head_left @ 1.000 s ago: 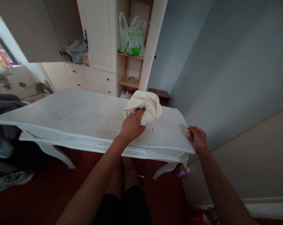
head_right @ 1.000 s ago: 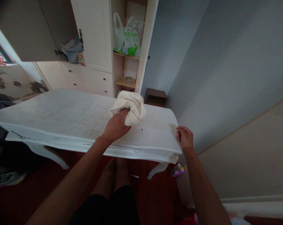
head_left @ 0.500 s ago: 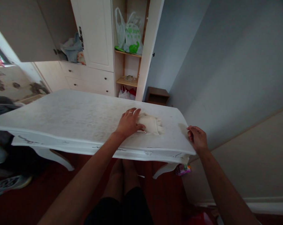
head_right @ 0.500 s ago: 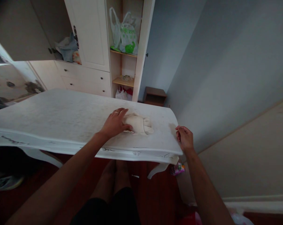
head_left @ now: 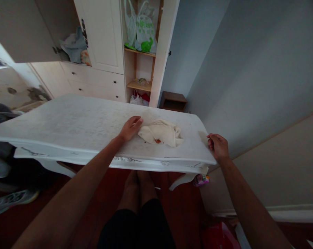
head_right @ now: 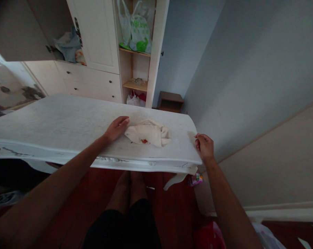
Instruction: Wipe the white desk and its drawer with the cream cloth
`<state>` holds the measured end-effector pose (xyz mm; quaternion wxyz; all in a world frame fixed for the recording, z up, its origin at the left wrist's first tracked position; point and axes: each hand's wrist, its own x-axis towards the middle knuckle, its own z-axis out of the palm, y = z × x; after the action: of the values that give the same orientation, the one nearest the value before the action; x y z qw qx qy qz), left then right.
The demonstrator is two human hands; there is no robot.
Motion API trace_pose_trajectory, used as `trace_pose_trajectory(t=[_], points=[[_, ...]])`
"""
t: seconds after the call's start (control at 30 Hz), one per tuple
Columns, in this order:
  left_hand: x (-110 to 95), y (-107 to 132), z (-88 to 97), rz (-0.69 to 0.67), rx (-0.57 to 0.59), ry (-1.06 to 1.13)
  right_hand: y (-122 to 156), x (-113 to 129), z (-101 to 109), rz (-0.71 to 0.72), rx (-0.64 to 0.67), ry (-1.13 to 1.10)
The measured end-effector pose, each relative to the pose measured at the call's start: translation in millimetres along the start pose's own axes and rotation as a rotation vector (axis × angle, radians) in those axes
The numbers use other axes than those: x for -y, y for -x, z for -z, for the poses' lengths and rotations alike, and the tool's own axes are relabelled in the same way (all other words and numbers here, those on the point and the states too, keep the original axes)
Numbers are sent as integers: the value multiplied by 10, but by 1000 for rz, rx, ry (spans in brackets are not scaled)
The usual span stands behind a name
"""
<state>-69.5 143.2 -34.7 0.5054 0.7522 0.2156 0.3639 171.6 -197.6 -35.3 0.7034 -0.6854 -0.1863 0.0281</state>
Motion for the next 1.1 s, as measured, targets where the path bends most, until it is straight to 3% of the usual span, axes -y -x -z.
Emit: trace_pose_trajectory(t=[0.13,0.23,0.5,1.1], points=[[40,-108,210,195,-243,359,-12,3,-7,-14,-8,-2],[10,-124,267,247,-246,536,-19,5,-10,-30,-14,9],[9,-87,201,207,-188,448,-34,-32,-11,-2,-21,41],[16,-79,195,208,-175,415,-46,-47,-9,0,-46,82]])
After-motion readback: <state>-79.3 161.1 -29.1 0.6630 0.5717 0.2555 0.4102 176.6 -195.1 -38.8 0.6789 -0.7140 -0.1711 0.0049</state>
